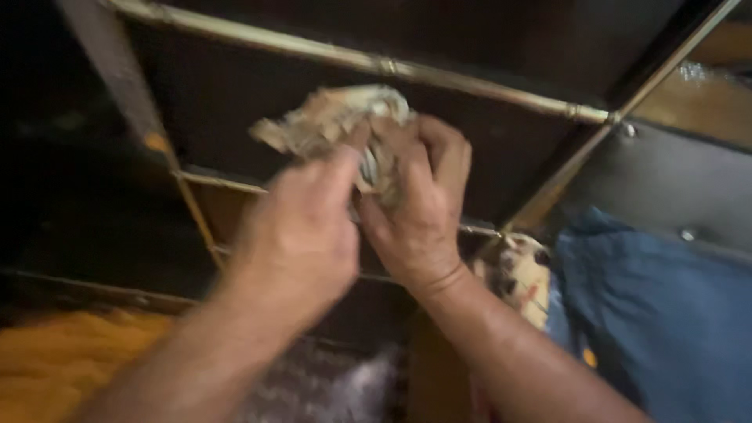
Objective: The person wipes the exterior and interior surfaces of a dark wooden cabinet with a cloth. They open and close drawers and a cabinet door while cleaning, then wipe the inside of a drawer containing documents and containers.
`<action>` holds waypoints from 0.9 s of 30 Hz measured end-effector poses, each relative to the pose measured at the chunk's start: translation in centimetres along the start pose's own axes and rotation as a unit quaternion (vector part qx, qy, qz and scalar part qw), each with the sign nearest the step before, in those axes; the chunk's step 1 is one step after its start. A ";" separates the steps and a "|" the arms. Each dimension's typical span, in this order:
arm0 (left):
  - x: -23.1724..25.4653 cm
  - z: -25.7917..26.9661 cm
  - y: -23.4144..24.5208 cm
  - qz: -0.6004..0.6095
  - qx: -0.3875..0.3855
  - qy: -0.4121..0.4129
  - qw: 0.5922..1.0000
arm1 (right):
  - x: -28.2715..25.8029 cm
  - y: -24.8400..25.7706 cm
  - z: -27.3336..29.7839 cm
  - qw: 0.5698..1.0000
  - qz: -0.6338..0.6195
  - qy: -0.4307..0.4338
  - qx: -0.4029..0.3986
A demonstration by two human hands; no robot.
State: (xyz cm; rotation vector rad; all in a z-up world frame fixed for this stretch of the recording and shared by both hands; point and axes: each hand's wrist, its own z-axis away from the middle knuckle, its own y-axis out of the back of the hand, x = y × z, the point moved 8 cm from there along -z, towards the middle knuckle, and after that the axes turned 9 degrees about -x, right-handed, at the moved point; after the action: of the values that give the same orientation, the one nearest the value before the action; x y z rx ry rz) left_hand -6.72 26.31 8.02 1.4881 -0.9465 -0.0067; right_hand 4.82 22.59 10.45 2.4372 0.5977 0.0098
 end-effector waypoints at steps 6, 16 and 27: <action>1.2 -0.9 2.0 -0.006 0.149 -0.190 0.970 | 1.8 0.5 -0.8 0.998 -0.049 -0.039 -0.031; 2.6 -3.4 1.5 -0.116 0.079 -0.157 0.978 | 2.2 1.1 -3.6 0.983 -0.064 -0.169 -0.026; 0.1 -2.8 0.8 -0.076 0.069 -0.337 0.936 | 5.3 4.3 -0.5 0.945 -0.107 -0.291 0.103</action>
State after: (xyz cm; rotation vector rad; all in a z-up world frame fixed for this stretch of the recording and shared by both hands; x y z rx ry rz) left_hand -5.59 28.71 9.22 1.7231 -1.3917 -0.6096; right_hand 11.28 22.05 12.61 2.3807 0.6025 -0.8684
